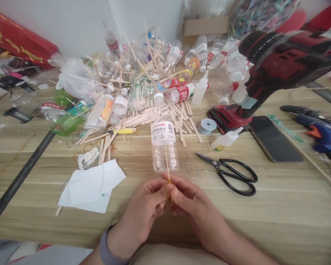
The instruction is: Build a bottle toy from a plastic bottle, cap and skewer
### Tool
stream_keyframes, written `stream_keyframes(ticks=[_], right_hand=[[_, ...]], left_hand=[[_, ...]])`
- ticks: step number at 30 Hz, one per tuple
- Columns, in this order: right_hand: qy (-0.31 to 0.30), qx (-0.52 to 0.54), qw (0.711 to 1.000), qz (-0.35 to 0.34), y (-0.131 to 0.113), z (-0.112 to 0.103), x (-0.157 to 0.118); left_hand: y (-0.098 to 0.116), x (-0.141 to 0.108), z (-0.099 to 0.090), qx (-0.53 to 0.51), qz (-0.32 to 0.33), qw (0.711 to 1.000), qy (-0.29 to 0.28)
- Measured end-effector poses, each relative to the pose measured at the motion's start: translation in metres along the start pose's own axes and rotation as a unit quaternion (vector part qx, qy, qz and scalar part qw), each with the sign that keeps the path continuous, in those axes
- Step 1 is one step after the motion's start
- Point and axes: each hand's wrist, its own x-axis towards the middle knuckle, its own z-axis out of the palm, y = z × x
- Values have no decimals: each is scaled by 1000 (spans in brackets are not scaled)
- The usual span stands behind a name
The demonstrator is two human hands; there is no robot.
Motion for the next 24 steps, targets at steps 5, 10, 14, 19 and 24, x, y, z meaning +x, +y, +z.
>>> stream_keyframes(ticks=[5, 10, 14, 19, 24], right_hand=[[-9, 79, 997, 21, 1, 3, 5], [35, 83, 996, 28, -5, 7, 9], [55, 70, 996, 31, -10, 11, 8], [47, 60, 996, 41, -12, 13, 7], [59, 53, 995, 52, -12, 14, 3]], left_hand=[[-2, 0, 2, 8, -15, 1000, -10], [-4, 0, 4, 10, -44, 999, -7], [-4, -1, 6, 11, -50, 999, -2], [-3, -2, 5, 21, -49, 998, -25], [-6, -6, 6, 59, -5, 998, -33]])
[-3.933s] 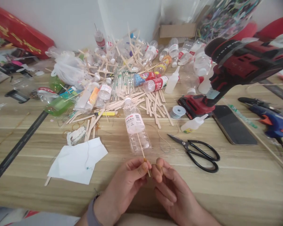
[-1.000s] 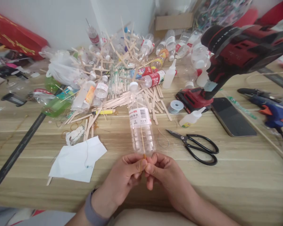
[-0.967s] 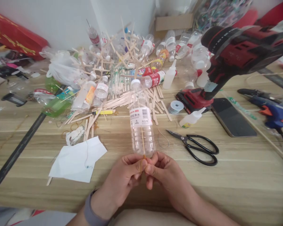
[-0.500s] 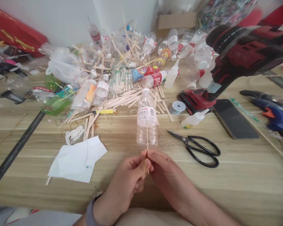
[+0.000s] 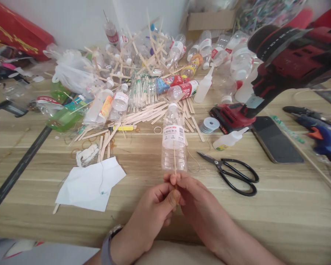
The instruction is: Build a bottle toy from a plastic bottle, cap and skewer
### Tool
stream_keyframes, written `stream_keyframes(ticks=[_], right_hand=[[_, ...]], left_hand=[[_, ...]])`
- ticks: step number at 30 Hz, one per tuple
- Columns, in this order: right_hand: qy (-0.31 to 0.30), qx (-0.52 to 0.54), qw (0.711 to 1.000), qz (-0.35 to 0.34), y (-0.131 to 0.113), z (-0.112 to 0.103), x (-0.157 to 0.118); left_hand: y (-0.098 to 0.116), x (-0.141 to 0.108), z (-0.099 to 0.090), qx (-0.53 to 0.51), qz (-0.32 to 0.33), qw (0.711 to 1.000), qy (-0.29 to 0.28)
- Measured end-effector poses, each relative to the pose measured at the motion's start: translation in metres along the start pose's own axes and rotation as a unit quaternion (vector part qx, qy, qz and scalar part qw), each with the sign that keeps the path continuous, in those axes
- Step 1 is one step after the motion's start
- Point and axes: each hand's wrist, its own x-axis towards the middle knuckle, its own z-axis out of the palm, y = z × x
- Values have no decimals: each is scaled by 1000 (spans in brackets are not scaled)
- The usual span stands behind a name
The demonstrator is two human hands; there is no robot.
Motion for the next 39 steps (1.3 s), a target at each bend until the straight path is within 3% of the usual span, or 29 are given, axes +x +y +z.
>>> stream_keyframes(ticks=[10, 19, 23, 30, 36, 39], right_hand=[[-6, -11, 996, 91, -5, 4, -8], [-25, 13, 993, 115, -3, 0, -9], [-27, 15, 995, 92, -3, -1, -9], [-91, 33, 994, 42, 2, -5, -9], [-51, -115, 991, -48, 4, -17, -13], [-42, -124, 990, -46, 4, -19, -14]], left_hand=[[-6, -5, 6, 2, 32, 999, 13], [-9, -5, 9, 1, 27, 999, 21], [-9, -6, 8, 2, 20, 1000, 23], [0, -4, 3, -34, 3, 999, 22], [-2, -2, -2, -44, 11, 999, -4], [-5, -3, -2, -50, 7, 998, -24]])
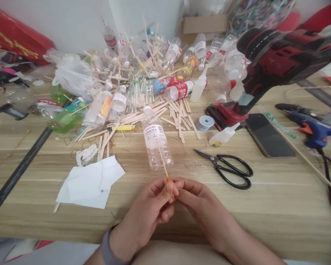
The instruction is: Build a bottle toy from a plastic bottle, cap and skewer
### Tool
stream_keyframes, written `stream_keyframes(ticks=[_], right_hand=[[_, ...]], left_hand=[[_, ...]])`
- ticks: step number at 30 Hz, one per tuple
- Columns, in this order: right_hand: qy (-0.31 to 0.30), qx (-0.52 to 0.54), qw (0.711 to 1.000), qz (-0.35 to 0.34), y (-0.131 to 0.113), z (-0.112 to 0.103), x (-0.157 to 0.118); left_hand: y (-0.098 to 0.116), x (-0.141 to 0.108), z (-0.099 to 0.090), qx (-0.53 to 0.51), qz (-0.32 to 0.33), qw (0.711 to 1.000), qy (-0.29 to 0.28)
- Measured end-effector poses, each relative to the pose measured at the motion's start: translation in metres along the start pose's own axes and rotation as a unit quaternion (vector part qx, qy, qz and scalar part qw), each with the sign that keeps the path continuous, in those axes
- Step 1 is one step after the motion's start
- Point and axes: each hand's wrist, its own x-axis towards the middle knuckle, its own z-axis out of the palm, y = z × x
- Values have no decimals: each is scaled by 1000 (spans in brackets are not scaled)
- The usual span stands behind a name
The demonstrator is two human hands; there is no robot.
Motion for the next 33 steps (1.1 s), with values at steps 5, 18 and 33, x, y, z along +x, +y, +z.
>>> stream_keyframes(ticks=[5, 18, 33], right_hand=[[-6, 94, 996, 6, 7, 4, 0], [-20, 270, 962, 26, 14, 1, -1], [47, 122, 991, 34, -4, -10, 6]], left_hand=[[-2, 0, 5, -49, -7, 999, 5], [-4, 0, 16, -100, -24, 994, 48], [-6, -6, 11, -118, -41, 986, 108]])
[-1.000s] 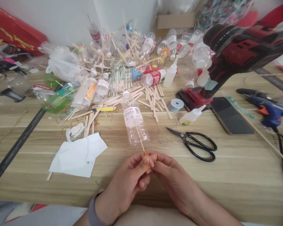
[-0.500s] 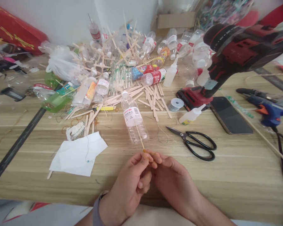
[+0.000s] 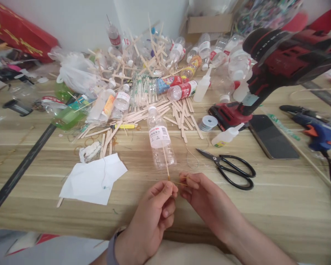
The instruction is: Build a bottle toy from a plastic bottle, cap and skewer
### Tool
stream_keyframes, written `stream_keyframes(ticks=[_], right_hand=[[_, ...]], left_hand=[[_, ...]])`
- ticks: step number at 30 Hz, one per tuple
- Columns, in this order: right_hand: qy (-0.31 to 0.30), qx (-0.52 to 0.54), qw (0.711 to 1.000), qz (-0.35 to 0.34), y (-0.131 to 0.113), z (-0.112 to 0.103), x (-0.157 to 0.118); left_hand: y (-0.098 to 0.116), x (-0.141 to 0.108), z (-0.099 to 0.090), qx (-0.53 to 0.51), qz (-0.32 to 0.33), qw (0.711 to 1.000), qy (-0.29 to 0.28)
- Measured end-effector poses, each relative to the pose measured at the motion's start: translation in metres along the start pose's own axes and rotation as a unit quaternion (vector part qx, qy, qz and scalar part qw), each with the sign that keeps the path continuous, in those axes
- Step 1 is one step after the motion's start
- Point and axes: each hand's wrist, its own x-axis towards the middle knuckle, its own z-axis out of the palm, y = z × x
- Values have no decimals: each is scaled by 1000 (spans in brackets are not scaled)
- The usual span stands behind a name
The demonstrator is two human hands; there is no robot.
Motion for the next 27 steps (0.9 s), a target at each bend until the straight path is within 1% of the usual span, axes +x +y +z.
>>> stream_keyframes(ticks=[2, 3, 4, 5, 7, 8, 10, 12, 13, 14, 15, 16, 21, 23, 24, 27], right_hand=[[-11, -84, 996, -3, -8, -3, 2], [-24, -155, 987, -16, -13, -4, 3], [-38, -241, 969, -39, -19, -6, 4], [-52, -333, 939, -66, -24, -7, 5], [-74, -494, 860, -107, -33, -9, 6], [-84, -552, 821, -118, -38, -9, 7], [-99, -637, 754, -125, -44, -8, 9], [-105, -697, 697, -133, -48, -6, 11], [-104, -718, 673, -140, -49, -5, 12], [-101, -732, 657, -148, -50, -4, 14], [-98, -737, 649, -159, -50, -3, 16], [-95, -736, 648, -172, -50, -3, 17], [-102, -696, 670, -238, -46, -6, 22], [-118, -697, 669, -230, -46, -7, 21], [-128, -705, 664, -215, -47, -7, 20], [-141, -744, 634, -160, -49, -5, 16]], left_hand=[[0, -1, -1, -4, 1, 1000, 2], [0, -1, -1, -9, 2, 1000, 5], [0, -2, -2, -15, 2, 1000, 8], [-1, -2, -2, -21, 1, 1000, 10], [-2, -1, -2, -33, -5, 999, 9], [-3, -1, -2, -38, -9, 999, 6], [-4, -1, -2, -47, -13, 999, -2], [-5, -1, -2, -52, -11, 999, -8], [-5, -1, -3, -54, -11, 998, -9], [-6, -2, -3, -56, -11, 998, -9], [-6, -2, -3, -57, -11, 998, -9], [-6, -2, -3, -58, -12, 998, -10], [-7, -2, -5, -61, -11, 998, -25], [-7, -2, -5, -65, -10, 998, -20], [-7, -2, -5, -67, -10, 998, -17], [-6, -2, -5, -73, -7, 997, -9]])
